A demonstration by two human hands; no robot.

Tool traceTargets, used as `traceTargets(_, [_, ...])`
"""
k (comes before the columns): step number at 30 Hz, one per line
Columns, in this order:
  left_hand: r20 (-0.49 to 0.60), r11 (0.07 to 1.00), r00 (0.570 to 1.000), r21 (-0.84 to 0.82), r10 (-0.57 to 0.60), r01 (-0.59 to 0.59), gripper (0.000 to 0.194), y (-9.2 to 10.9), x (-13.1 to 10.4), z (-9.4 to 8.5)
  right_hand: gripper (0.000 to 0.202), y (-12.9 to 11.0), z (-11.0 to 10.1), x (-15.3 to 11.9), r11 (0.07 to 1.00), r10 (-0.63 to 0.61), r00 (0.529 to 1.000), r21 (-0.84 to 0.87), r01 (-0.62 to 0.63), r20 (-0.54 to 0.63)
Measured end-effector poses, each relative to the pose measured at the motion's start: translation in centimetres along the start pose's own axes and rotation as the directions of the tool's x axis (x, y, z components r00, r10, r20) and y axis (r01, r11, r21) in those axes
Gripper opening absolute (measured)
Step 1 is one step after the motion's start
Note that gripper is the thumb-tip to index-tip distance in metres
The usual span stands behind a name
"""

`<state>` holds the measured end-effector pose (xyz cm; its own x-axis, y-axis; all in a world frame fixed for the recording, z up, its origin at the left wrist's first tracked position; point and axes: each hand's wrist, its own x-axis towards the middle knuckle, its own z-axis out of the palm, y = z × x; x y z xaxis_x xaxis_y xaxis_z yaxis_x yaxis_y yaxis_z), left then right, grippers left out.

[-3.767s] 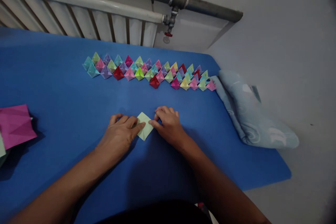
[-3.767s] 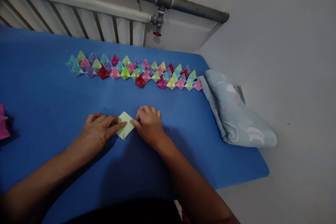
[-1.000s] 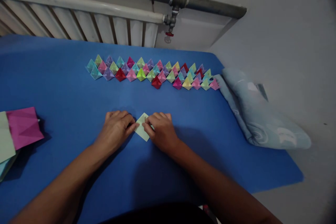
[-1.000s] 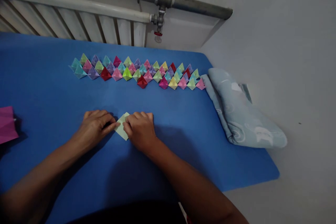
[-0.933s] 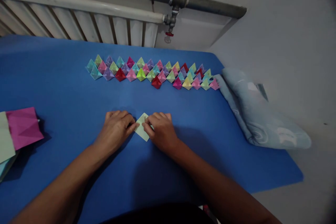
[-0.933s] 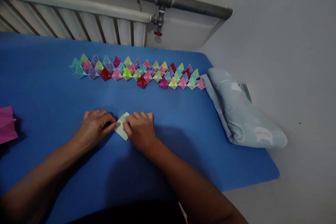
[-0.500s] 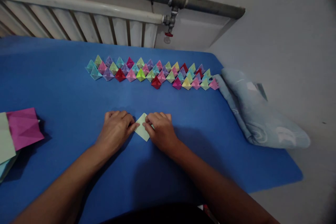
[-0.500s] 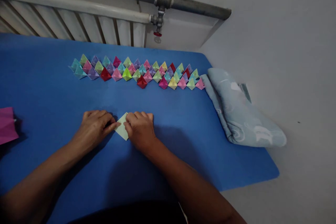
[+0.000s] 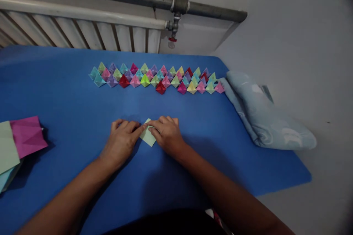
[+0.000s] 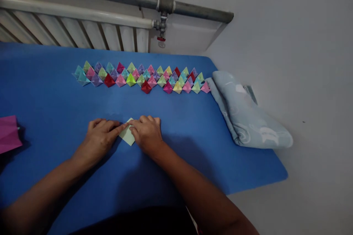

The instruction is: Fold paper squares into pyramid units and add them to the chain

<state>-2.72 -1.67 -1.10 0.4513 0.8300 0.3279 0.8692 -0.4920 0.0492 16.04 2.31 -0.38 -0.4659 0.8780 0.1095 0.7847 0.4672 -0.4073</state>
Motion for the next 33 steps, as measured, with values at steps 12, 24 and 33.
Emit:
traceTargets(12, [0.026, 0.988, 1.000, 0.154, -0.005, 0.001, 0.042, 3.3, -1.5, -1.4, 0.033, 0.4, -0.2, 0.6, 0.986, -0.041, 0.999, -0.160, 0.046, 0.036])
traceTargets(24, [0.486, 0.938, 0.874, -0.306, 0.008, 0.161, 0.028, -1.8, 8.7, -1.6, 0.021, 4.4, 0.3, 1.9, 0.806, 0.216, 0.923, 0.592, 0.017, -0.319])
traceTargets(33, [0.642, 0.853, 0.753, -0.303, -0.147, 0.425, 0.020, -2.1, 9.9, -2.0, 0.023, 4.6, -0.1, 1.9, 0.797, 0.196, 0.943, 0.604, 0.006, -0.268])
